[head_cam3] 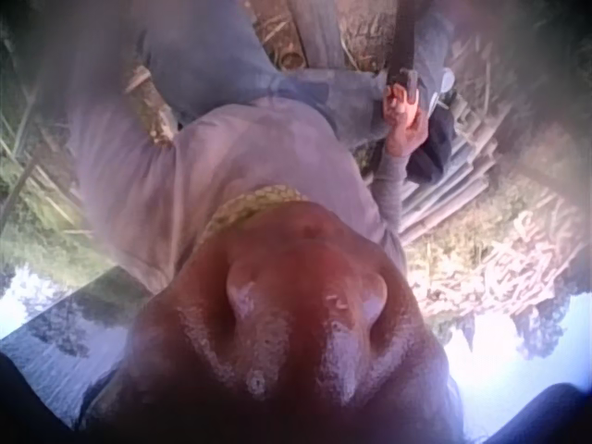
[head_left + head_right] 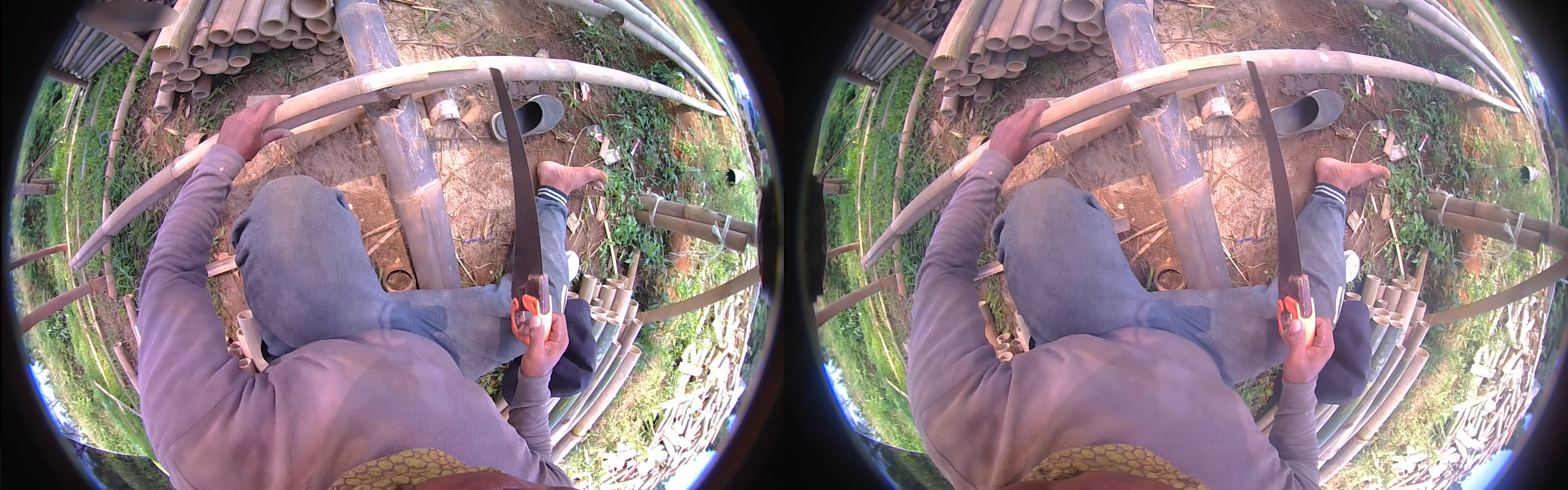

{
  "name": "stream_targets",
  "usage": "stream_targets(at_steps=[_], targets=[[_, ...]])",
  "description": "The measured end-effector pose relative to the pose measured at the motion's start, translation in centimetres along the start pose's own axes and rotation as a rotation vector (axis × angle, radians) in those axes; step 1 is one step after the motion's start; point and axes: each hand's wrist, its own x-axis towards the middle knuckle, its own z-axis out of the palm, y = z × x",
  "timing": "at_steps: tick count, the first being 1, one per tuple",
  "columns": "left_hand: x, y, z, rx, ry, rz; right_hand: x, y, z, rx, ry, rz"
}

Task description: The person sits on the ground and uses a hand saw to cut long bamboo poles into shorter sections. They repeatedly position the bamboo on a support, saw through it, and then move the cut pieces aside.

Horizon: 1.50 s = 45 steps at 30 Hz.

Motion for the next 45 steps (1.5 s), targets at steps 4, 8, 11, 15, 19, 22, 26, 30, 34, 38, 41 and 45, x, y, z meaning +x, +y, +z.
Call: stream_targets(at_steps=[4,8,11,15,19,22,26,30,34,38,41,45], targets=[[-5.4,1.3,2.8,0.108,0.287,0.295,-0.4,0.8,1.6,0.009,0.035,-0.187],[-8.7,4.6,4.8,0.004,0.027,0.308,0.8,-2.3,6.3,0.075,-0.020,-0.208],[-4.3,7.3,3.1,-0.065,0.154,0.390,4.3,-3.3,9.2,-0.029,-0.098,-0.532],[5.8,10.8,2.5,-0.174,0.280,0.199,7.6,-1.9,13.8,0.268,0.001,-0.281],[15.4,14.9,4.1,-0.213,0.142,-0.104,9.4,-0.1,16.6,0.190,0.027,-0.425],[18.0,16.8,4.6,-0.264,0.029,-0.282,9.4,-1.0,16.7,0.095,0.042,-0.483],[18.2,17.1,4.5,-0.258,-0.027,-0.361,9.7,-1.1,16.1,0.056,0.016,-0.487],[18.9,17.0,5.0,-0.244,0.002,-0.367,9.7,-0.8,15.7,0.066,-0.020,-0.479],[19.1,17.1,4.8,-0.221,-0.053,-0.385,9.9,-0.3,15.6,0.088,-0.021,-0.453],[18.7,17.8,3.7,-0.188,-0.049,-0.400,10.0,-0.8,15.3,0.025,-0.037,-0.475],[18.7,17.7,3.7,-0.186,-0.069,-0.409,10.2,0.2,14.3,0.000,-0.033,-0.464],[18.5,17.7,4.4,-0.167,-0.033,-0.398,11.2,0.2,14.9,0.020,-0.047,-0.443]])
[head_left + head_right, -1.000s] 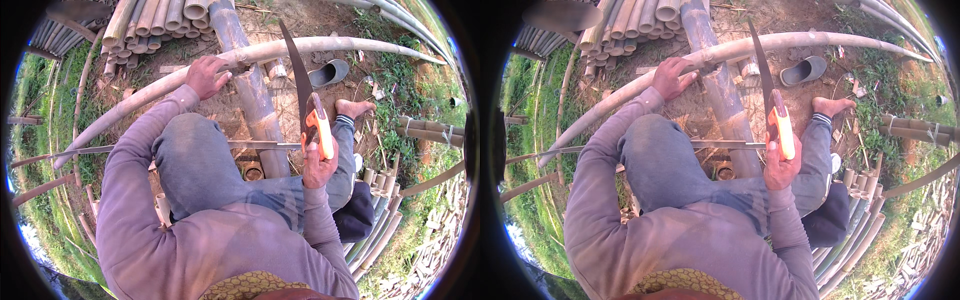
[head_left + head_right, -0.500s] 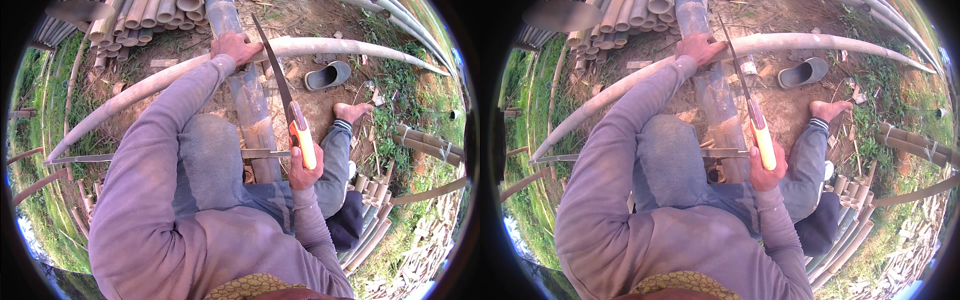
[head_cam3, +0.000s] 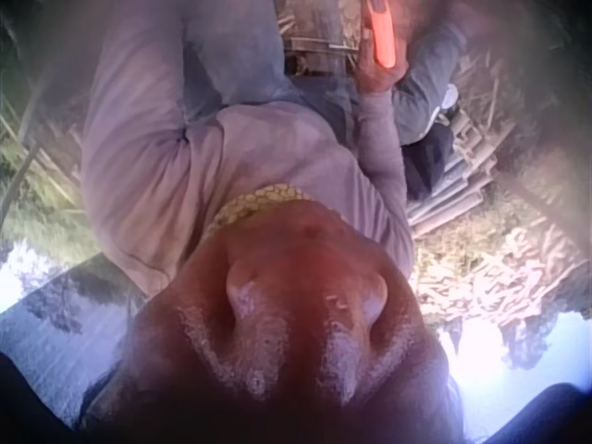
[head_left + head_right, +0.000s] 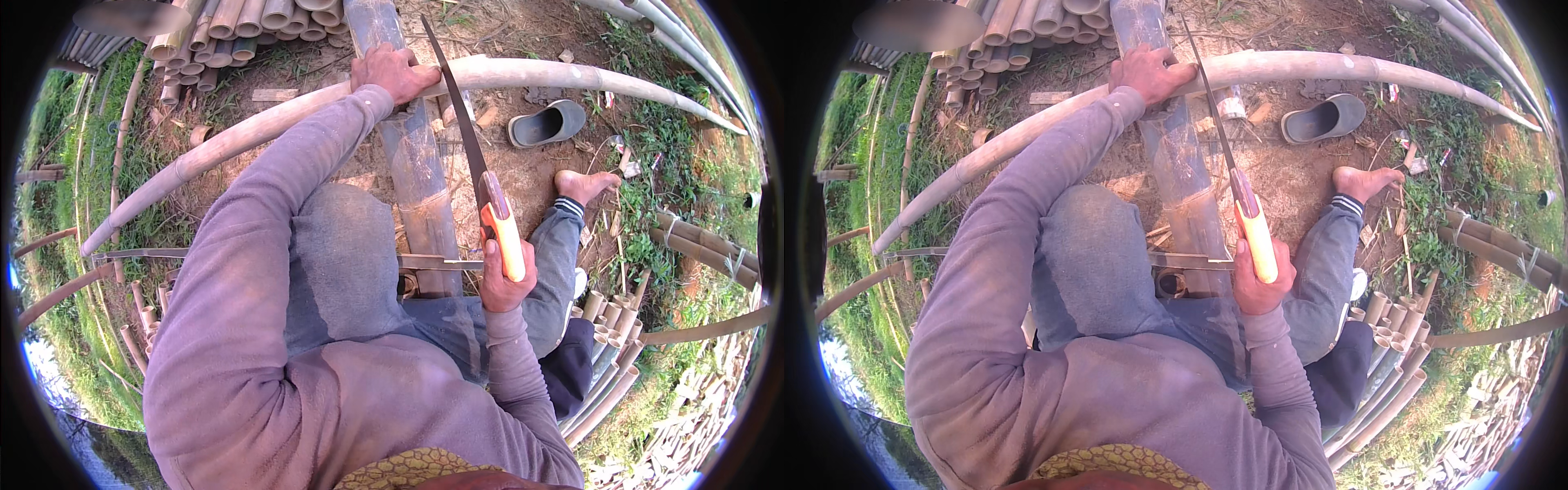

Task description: The person sits on the ground and uses a hand saw to cut long bamboo poles into shorter sections. They repeatedly position the bamboo on a support, saw through it, and then move the cut pieces aside.

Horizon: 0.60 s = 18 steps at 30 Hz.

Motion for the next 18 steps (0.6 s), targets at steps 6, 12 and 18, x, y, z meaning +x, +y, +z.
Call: stream_targets(at_steps=[6,12,18], targets=[[0.4,0.3,0.1,0.020,0.002,-0.008,5.3,0.4,4.0,0.070,0.012,-0.003],[0.1,-0.1,-0.3,-0.001,-0.017,0.021,-2.2,-0.9,-1.8,-0.027,0.006,0.030],[-0.5,0.4,0.0,0.014,0.020,0.020,0.2,1.1,0.7,0.082,0.058,0.094]])
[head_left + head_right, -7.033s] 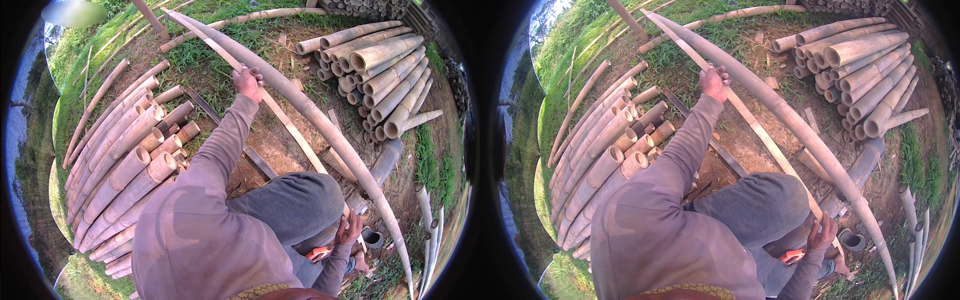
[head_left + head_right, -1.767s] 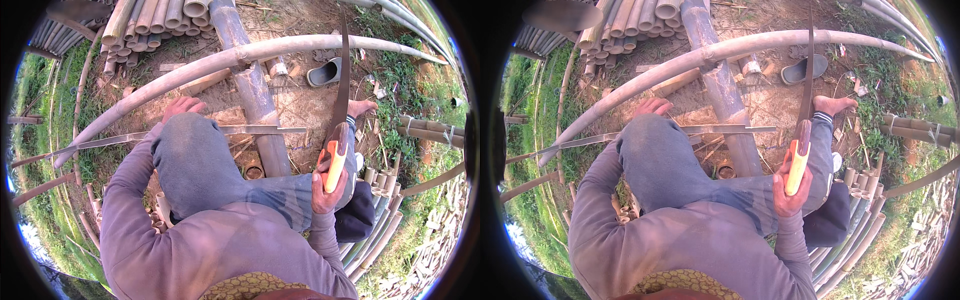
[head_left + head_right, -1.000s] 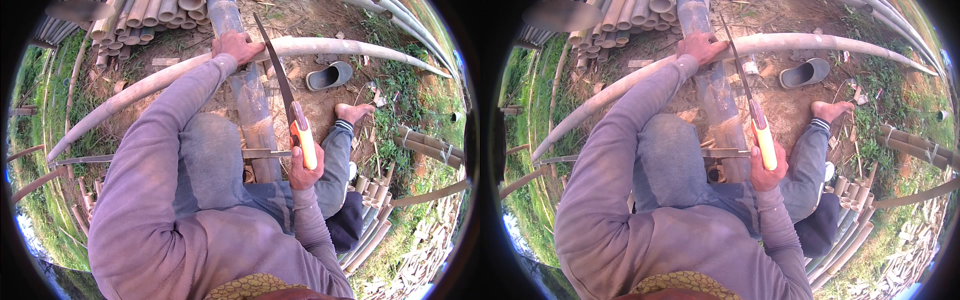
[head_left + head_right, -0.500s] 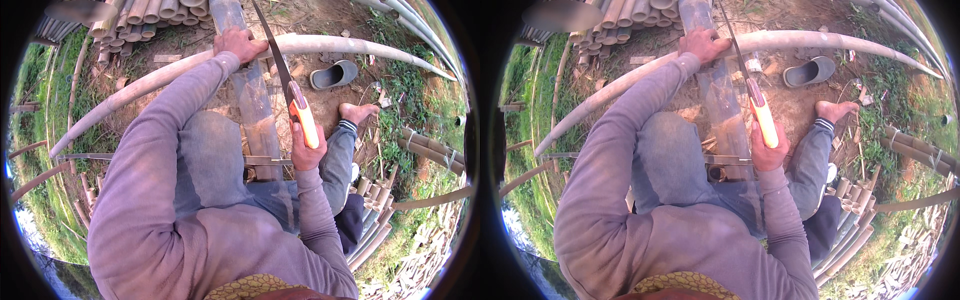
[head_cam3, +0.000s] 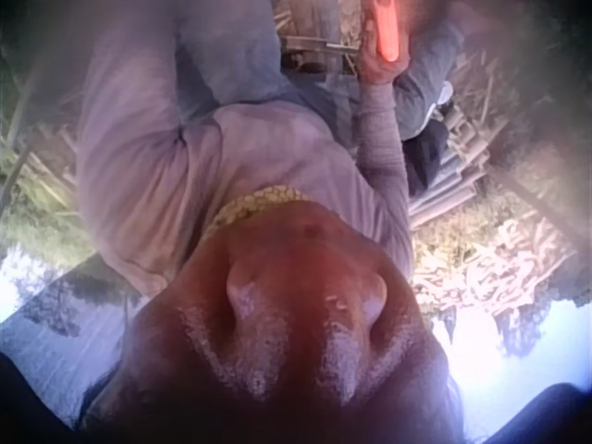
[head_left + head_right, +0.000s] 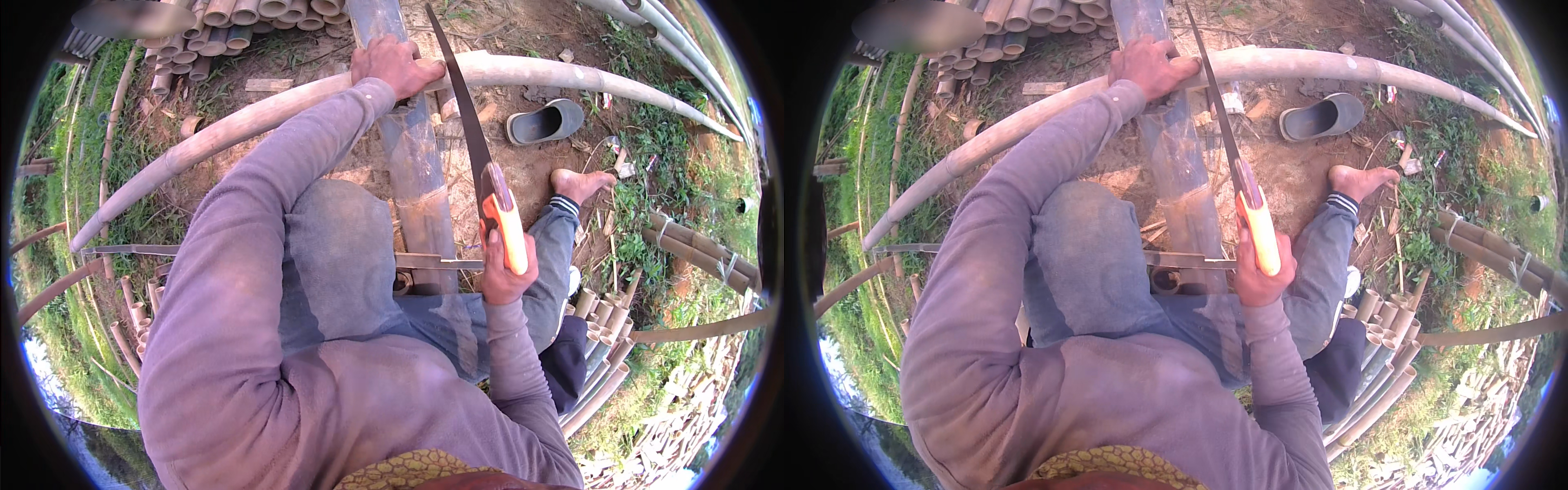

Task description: The person sits on the ground and uses a hand saw to cut long bamboo poles into shorter sections. They repeatedly position the bamboo on a support, saw through it, and then move the cut pieces aside.

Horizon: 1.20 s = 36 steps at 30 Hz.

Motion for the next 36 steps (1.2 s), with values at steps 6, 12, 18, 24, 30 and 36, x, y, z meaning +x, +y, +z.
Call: stream_targets(at_steps=[6,12,18,24,30,36], targets=[[0.5,-2.0,-0.9,-0.255,-0.081,0.067,7.2,2.3,5.3,0.096,-0.082,-0.064],[-3.7,-9.6,-3.9,0.140,0.022,0.241,8.1,-1.6,5.9,0.080,-0.174,-0.081],[-4.8,-10.1,-5.0,0.192,-0.248,0.043,7.3,-4.2,5.5,0.088,-0.174,0.035],[-5.2,-10.5,-4.9,0.166,-0.263,0.075,-2.3,-6.0,-0.7,0.055,-0.138,0.106],[-5.4,-10.9,-4.3,0.135,-0.208,0.094,0.4,-3.8,1.5,0.088,-0.134,-0.065],[-5.1,-9.5,-5.6,0.141,-0.250,0.080,9.1,-3.5,7.2,0.083,-0.138,0.014]])
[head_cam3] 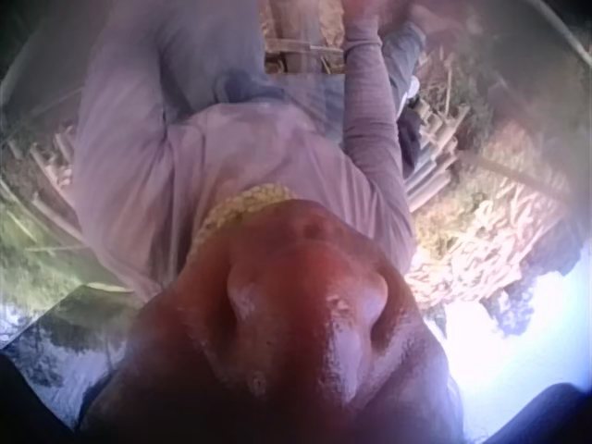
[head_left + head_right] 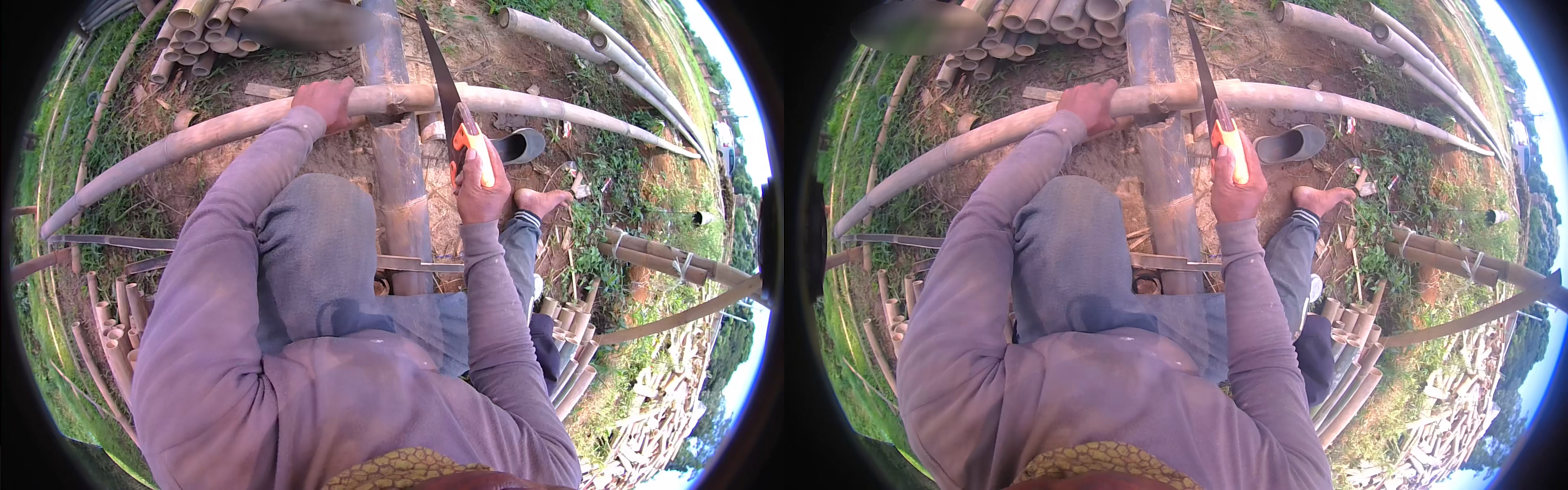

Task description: The person sits on the ground and uses a hand saw to cut long bamboo poles into shorter sections. They repeatedly position the bamboo on a support, saw through it, and then move the cut pieces aside.

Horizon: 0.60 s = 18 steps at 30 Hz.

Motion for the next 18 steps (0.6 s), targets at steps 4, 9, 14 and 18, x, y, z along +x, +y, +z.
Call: stream_targets(at_steps=[4,9,14,18], targets=[[0.3,-1.4,0.8,0.008,-0.009,-0.003,-8.7,-1.3,-4.7,-0.022,0.001,0.086],[-0.1,-1.4,1.0,-0.004,0.001,0.017,-16.7,-3.1,-9.5,-0.126,-0.031,0.121],[0.0,-0.6,1.1,-0.009,0.014,0.035,-0.4,0.6,-0.8,0.073,-0.023,0.097],[0.1,-0.4,0.2,0.018,0.006,0.025,0.9,0.0,0.7,0.017,0.017,-0.050]])
